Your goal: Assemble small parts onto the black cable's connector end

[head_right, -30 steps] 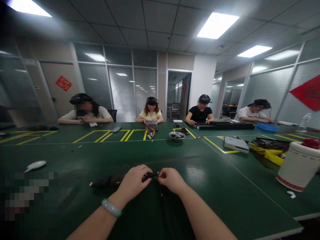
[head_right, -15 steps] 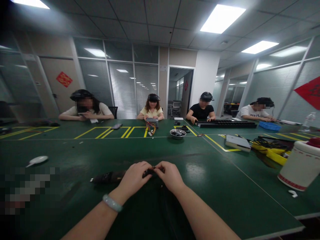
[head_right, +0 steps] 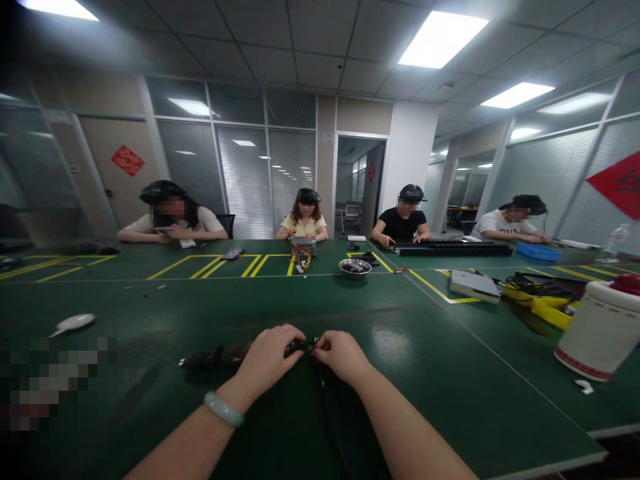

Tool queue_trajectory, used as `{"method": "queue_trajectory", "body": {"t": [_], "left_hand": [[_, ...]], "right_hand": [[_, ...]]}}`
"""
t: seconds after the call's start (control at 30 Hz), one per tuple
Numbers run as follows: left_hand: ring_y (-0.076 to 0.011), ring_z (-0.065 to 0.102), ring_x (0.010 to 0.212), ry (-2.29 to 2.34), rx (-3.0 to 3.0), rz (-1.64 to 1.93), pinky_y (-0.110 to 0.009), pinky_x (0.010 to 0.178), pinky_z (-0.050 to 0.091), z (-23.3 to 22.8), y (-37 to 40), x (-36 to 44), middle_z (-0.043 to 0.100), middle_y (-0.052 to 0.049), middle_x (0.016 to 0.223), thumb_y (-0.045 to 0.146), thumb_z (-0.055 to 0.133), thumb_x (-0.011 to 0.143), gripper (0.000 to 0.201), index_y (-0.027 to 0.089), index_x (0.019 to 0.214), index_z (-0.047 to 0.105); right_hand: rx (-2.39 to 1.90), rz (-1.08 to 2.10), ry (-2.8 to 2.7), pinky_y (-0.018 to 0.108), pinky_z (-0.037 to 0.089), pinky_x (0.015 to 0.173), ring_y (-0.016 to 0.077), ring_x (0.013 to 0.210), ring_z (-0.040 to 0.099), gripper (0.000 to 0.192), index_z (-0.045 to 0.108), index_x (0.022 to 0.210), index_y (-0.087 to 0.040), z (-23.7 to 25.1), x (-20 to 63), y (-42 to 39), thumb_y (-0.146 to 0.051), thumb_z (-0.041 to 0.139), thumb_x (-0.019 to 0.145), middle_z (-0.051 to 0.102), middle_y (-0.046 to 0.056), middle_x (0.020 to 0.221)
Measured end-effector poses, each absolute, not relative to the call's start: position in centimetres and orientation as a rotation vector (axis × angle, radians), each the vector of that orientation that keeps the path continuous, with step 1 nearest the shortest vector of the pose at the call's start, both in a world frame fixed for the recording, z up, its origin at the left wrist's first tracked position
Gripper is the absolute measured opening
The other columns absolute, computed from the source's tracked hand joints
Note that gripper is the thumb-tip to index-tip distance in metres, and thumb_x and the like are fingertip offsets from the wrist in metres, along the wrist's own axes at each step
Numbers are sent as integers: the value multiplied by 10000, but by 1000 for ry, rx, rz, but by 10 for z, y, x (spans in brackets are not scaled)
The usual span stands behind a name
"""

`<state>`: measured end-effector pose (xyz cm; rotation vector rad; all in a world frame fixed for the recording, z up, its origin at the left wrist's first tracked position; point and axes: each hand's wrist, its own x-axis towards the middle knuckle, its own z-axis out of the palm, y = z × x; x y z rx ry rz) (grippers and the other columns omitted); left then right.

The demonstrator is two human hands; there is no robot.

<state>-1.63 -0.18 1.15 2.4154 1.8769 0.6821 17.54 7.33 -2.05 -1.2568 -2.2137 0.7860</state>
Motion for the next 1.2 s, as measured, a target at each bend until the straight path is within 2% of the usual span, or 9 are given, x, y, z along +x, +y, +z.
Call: {"method": "queue_trajectory", "body": {"t": [0.13, 0.27, 0.43, 0.57, 0.77, 1.03, 1.2], "left_hand": [[-207, 538, 1070, 1810, 2465, 645, -355, 904, 384, 9, 0, -20, 597, 9, 1162, 280, 559, 877, 257, 326, 1124, 611], [-221, 528, 1078, 1819, 2456, 687, -375, 906, 386, 6, 1, -20, 589, -1, 1179, 291, 580, 863, 358, 334, 1217, 556], [-223, 536, 1035, 1841, 2475, 682, -371, 869, 393, 7, -1, -18, 602, -4, 1110, 309, 581, 857, 237, 295, 1092, 610], [-210, 545, 1011, 1835, 2483, 678, -357, 850, 388, 11, -3, -17, 609, 0, 1088, 277, 552, 869, 207, 297, 1063, 622], [-190, 568, 975, 1804, 2472, 662, -328, 841, 389, 14, -3, -17, 633, 1, 1047, 323, 551, 883, 164, 275, 1003, 652], [-176, 583, 941, 1801, 2418, 674, -304, 838, 409, 17, -5, -15, 642, 7, 1038, 332, 536, 896, 168, 274, 993, 660], [-182, 578, 968, 1798, 2447, 636, -317, 874, 405, 16, -3, -14, 626, -5, 1077, 350, 526, 910, 220, 280, 1082, 643]], "right_hand": [[-1198, 878, -2186, 213, 415, 579, 154, 689, 646, 123, 689, 785, -186, -22, 177, 75, -307, 678, 767, 722, 10, 757], [-1171, 915, -2163, 214, 427, 598, 156, 707, 648, 143, 696, 811, -181, -27, 176, 77, -316, 665, 779, 723, 13, 772], [-1185, 854, -2198, 214, 417, 582, 148, 676, 641, 111, 697, 793, -186, -26, 174, 75, -288, 659, 774, 718, 10, 753], [-1177, 852, -2209, 207, 415, 570, 146, 670, 638, 91, 696, 790, -176, -23, 174, 73, -249, 650, 762, 719, 20, 758], [-1116, 924, -2203, 198, 422, 576, 146, 687, 640, 142, 700, 790, -163, -22, 175, 71, -294, 651, 769, 717, 22, 745], [-1087, 963, -2182, 198, 414, 558, 143, 668, 631, 142, 709, 797, -168, -18, 175, 68, -296, 654, 768, 716, 15, 729], [-1082, 999, -2183, 201, 409, 549, 142, 659, 626, 157, 714, 802, -173, -21, 176, 70, -319, 668, 768, 720, 12, 734]]}}
